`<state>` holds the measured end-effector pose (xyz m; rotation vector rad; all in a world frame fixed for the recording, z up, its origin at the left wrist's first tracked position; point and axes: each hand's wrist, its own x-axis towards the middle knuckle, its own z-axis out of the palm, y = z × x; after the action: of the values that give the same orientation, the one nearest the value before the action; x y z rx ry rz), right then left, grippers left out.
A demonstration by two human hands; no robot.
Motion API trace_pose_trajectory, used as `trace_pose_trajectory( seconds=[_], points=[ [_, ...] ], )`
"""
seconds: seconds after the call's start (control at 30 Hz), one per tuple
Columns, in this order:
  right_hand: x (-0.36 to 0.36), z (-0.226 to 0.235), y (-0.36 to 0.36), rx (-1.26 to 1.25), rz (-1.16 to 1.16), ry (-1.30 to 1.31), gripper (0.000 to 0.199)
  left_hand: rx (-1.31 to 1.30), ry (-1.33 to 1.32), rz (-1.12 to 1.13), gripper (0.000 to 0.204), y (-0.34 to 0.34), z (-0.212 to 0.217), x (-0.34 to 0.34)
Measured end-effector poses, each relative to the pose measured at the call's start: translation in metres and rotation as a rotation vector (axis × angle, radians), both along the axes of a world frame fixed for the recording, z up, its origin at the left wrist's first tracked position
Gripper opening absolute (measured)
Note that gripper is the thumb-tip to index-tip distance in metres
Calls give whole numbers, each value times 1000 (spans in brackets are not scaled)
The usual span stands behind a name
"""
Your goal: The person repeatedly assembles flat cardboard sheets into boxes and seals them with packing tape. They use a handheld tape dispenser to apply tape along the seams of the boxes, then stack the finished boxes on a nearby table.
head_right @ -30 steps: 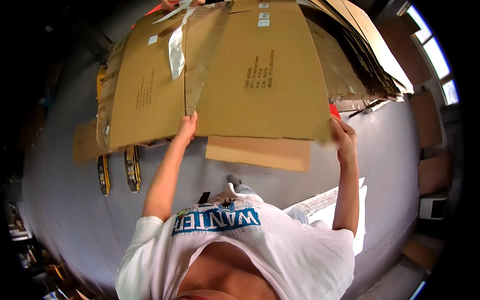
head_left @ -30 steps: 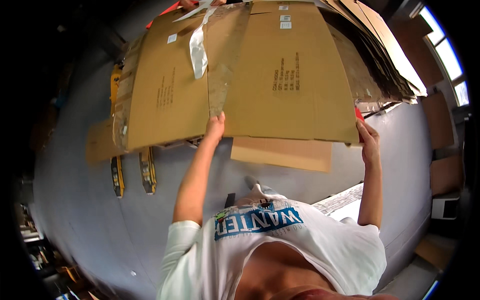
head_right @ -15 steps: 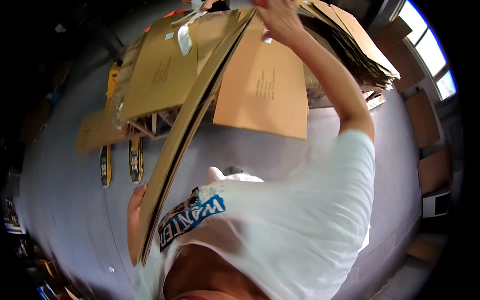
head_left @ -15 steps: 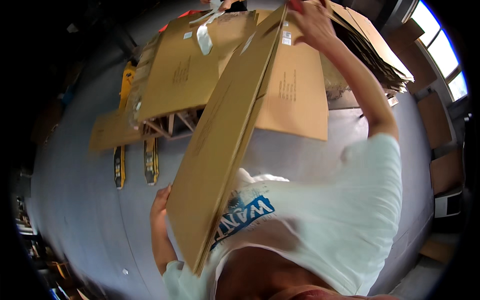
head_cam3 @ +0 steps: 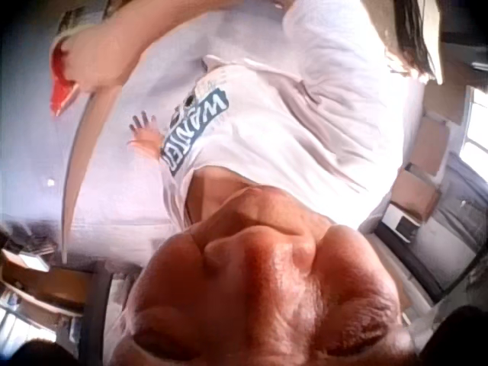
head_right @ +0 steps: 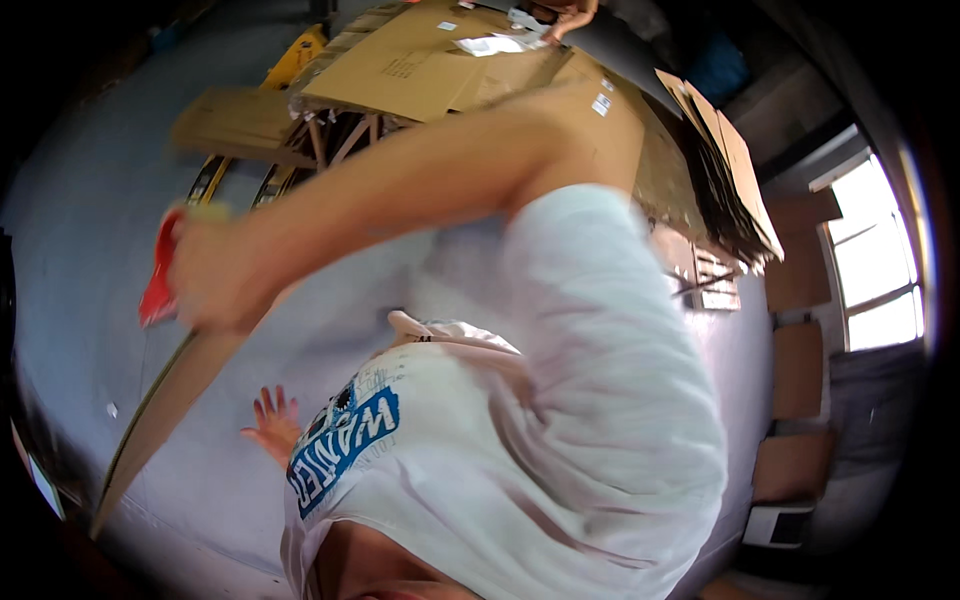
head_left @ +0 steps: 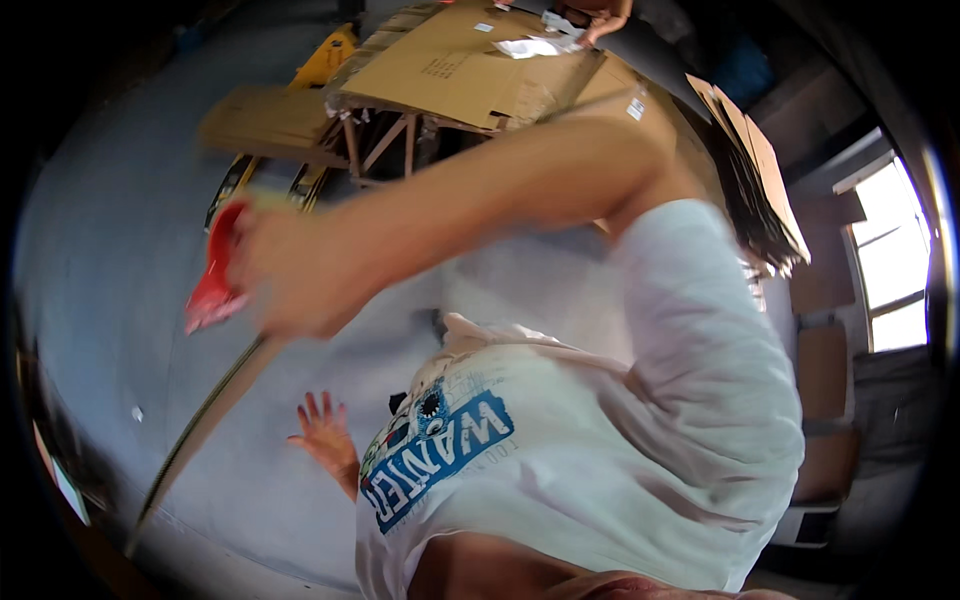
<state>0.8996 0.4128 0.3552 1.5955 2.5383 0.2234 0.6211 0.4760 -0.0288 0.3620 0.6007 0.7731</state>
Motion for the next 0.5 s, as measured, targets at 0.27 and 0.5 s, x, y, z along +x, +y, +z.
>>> trace_pose_trajectory(
  seconds=[0.27,0.5],
  points=[
    [-53,-224,48,-237,123,172,26,261,365,196,76,-75,129,108],
    [-84,-361,95,-403,234,122,25,10,736,523,41,-20,1,83]
  ],
)
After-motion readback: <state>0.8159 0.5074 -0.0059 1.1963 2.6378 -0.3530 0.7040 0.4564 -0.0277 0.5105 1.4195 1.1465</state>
